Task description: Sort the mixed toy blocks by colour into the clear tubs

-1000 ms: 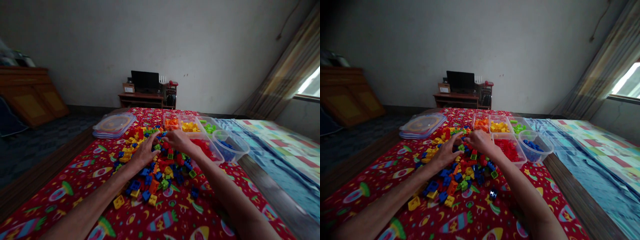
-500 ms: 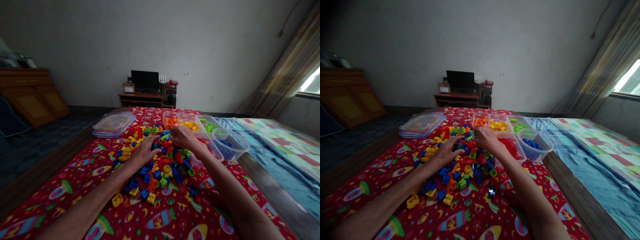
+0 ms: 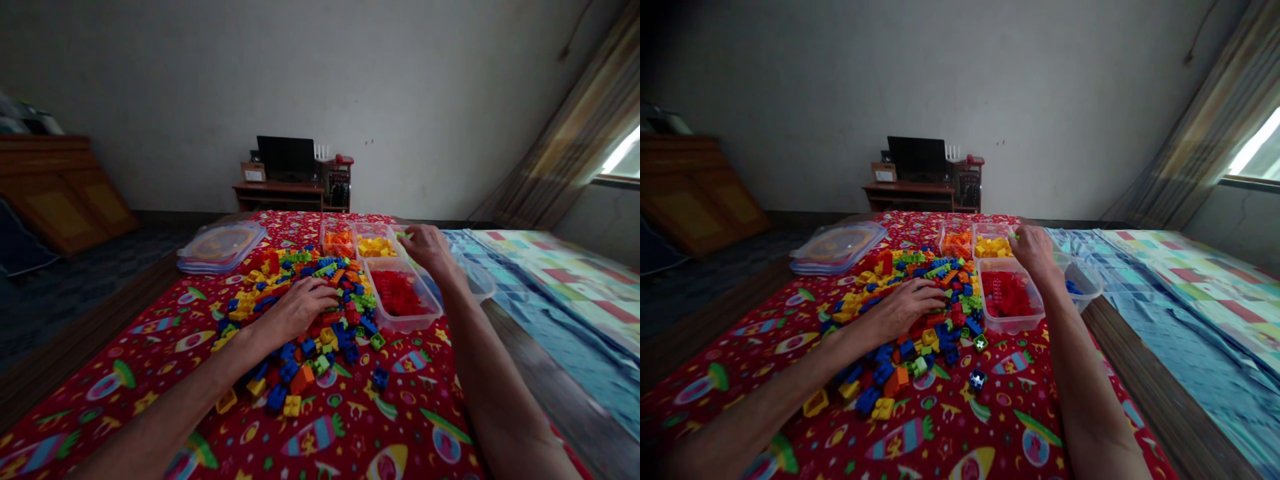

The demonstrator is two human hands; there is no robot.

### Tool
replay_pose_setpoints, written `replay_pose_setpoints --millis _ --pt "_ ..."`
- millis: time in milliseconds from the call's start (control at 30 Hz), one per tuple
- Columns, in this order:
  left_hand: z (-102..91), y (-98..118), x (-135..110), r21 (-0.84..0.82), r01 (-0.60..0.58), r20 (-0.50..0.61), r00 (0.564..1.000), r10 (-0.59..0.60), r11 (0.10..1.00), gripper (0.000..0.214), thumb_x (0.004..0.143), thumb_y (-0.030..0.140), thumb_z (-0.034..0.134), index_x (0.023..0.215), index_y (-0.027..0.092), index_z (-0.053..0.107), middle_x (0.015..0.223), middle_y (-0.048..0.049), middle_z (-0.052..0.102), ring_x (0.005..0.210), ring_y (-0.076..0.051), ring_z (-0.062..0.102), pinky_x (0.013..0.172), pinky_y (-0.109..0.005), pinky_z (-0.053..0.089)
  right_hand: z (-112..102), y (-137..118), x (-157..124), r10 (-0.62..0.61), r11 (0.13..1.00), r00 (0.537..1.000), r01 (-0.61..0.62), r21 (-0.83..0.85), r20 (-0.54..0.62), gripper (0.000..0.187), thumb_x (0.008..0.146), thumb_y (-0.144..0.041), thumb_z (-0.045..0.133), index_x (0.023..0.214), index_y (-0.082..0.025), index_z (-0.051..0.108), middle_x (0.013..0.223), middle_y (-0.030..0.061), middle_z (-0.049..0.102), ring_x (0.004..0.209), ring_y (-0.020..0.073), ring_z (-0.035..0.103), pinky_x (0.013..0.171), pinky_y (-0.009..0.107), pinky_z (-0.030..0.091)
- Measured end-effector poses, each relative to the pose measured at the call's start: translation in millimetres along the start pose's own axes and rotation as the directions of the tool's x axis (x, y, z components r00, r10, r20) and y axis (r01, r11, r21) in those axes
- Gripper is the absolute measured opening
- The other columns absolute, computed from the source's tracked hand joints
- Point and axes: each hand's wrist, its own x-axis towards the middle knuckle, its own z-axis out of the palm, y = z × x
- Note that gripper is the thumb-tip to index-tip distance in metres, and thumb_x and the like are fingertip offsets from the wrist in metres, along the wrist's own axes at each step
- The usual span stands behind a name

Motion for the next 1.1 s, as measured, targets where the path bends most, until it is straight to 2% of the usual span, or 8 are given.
replay_pose_setpoints --millis 300,433,500,600,700,867,1000,1100 --pt "-9.2 -1 1 -0.062 0.114 -0.08 0.99 -0.119 0.992 0.016 0.082 0.006 0.051 0.085 0.021 0.055 0.103 -0.0055 0.063 0.107 -0.022 0.055 0.097 -0.038 0.044 1 -1 1 -0.009 1.0 0.999 0.009 -0.011 0.05 0.033 0.085 -0.028 0.048 0.105 -0.016 0.072 0.104 0.0151 0.071 0.095 0.0257 0.064 0.074 0.032 0.045" --pt "-18.4 2 4 -0.23 0.217 -0.156 0.954 -0.256 0.949 0.007 0.08 0.014 0.054 0.079 0.021 0.055 0.099 -0.0043 0.066 0.102 -0.021 0.059 0.094 -0.037 0.047 -4 7 3 0.006 0.999 0.997 -0.003 -0.036 0.08 0.035 0.082 -0.023 0.048 0.106 -0.015 0.072 0.099 0.0147 0.072 0.09 0.0243 0.065 0.07 0.029 0.045" --pt "-21.2 4 6 -0.388 0.319 -0.157 0.902 -0.403 0.865 0.003 0.079 0.023 0.056 0.079 0.02 0.055 0.089 -0.0028 0.067 0.087 -0.019 0.063 0.082 -0.034 0.052 -5 13 4 0.008 0.999 0.986 -0.001 -0.043 0.164 0.033 0.079 -0.019 0.049 0.1 -0.014 0.074 0.09 0.0133 0.073 0.083 0.0218 0.066 0.065 0.027 0.044" --pt "-23.5 7 10 -0.679 0.377 -0.072 0.82 -0.568 0.63 0.02 0.075 0.035 0.061 0.085 0.019 0.054 0.071 0.0012 0.062 0.059 -0.014 0.061 0.053 -0.025 0.052 -2 24 8 0.028 0.999 0.954 -0.022 -0.023 0.298 0.028 0.074 -0.013 0.052 0.09 -0.012 0.075 0.076 0.0099 0.072 0.069 0.0174 0.065 0.058 0.024 0.04" --pt "-28.4 13 12 -0.832 0.374 0.02 0.759 -0.651 0.41 0.035 0.068 0.036 0.067 0.096 0.019 0.054 0.068 0.004 0.059 0.048 -0.011 0.057 0.041 -0.021 0.046 6 35 11 0.09 0.996 0.975 -0.094 0.008 0.204 0.031 0.076 -0.011 0.05 0.096 -0.009 0.073 0.079 0.0122 0.072 0.07 0.0177 0.065 0.059 0.024 0.041" --pt "-38.2 23 12 -0.872 0.424 0.117 0.668 -0.735 0.247 0.04 0.064 0.04 0.074 0.094 0.015 0.065 0.071 0.0006 0.065 0.063 -0.015 0.066 0.061 -0.025 0.054 12 40 12 0.119 0.993 0.993 -0.119 -0.019 -0.018 0.034 0.082 -0.013 0.044 0.104 -0.006 0.068 0.095 0.0212 0.07 0.083 0.024 0.064 0.069 0.03 0.043" --pt "-37.9 22 10 -0.902 0.415 0.188 0.626 -0.757 0.119 0.051 0.058 0.041 0.08 0.101 0.016 0.069 0.09 -0.0032 0.072 0.085 -0.019 0.07 0.079 -0.027 0.054 2 20 9 -0.006 0.998 0.997 0.01 0.063 -0.077 0.031 0.085 -0.017 0.043 0.1 -0.01 0.069 0.093 0.018 0.07 0.084 0.0233 0.062 0.072 0.031 0.042" --pt "-35.5 21 10 -0.904 0.422 0.232 0.63 -0.741 0.076 0.054 0.058 0.04 0.082 0.104 0.016 0.07 0.093 -0.0042 0.073 0.089 -0.02 0.069 0.086 -0.028 0.053 -8 -15 -1 -0.162 0.967 0.984 0.173 0.188 -0.073 0.031 0.088 -0.02 0.044 0.104 -0.012 0.069 0.087 0.0123 0.07 0.078 0.0186 0.062 0.07 0.028 0.04"
